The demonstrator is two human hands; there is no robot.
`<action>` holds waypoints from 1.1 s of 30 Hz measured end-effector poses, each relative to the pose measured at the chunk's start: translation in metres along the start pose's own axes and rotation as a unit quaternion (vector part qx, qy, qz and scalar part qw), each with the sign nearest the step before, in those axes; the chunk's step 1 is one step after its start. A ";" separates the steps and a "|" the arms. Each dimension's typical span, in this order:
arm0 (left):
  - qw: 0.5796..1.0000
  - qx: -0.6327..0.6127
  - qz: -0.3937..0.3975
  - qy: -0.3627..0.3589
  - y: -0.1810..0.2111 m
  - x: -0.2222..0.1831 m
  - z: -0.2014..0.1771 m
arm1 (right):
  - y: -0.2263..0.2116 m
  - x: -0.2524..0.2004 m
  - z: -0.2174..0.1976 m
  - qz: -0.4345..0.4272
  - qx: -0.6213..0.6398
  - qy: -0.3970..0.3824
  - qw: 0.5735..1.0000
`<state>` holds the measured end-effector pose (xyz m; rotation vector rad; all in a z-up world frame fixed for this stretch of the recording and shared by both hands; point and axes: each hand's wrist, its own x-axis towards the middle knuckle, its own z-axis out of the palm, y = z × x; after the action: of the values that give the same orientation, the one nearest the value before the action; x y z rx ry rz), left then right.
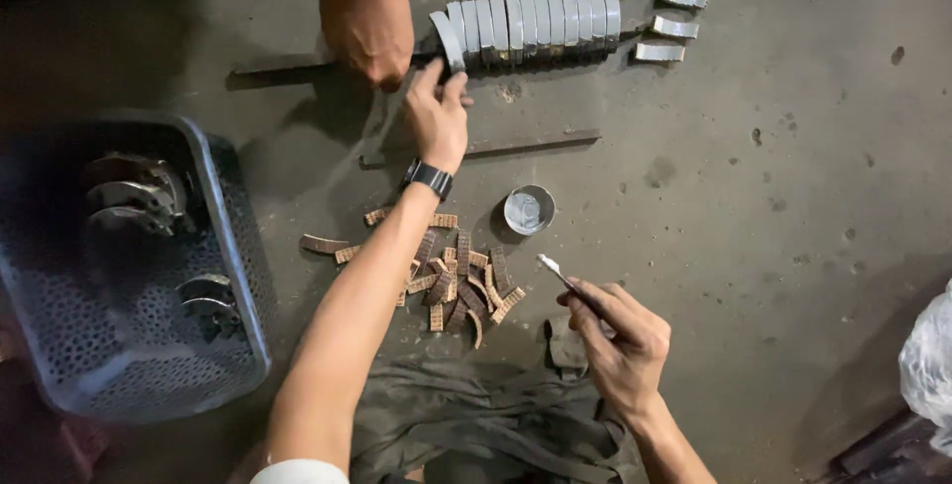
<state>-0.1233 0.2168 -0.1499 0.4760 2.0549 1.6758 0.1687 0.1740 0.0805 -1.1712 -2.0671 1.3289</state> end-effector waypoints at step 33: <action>0.854 0.484 -0.192 0.000 0.082 -0.180 -0.377 | -0.073 0.012 0.033 -0.160 -0.135 -0.058 0.976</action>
<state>-0.1760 -0.1720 0.0147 0.3096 2.6563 0.3172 0.1073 0.1528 0.1289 -0.8266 -2.4556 1.0074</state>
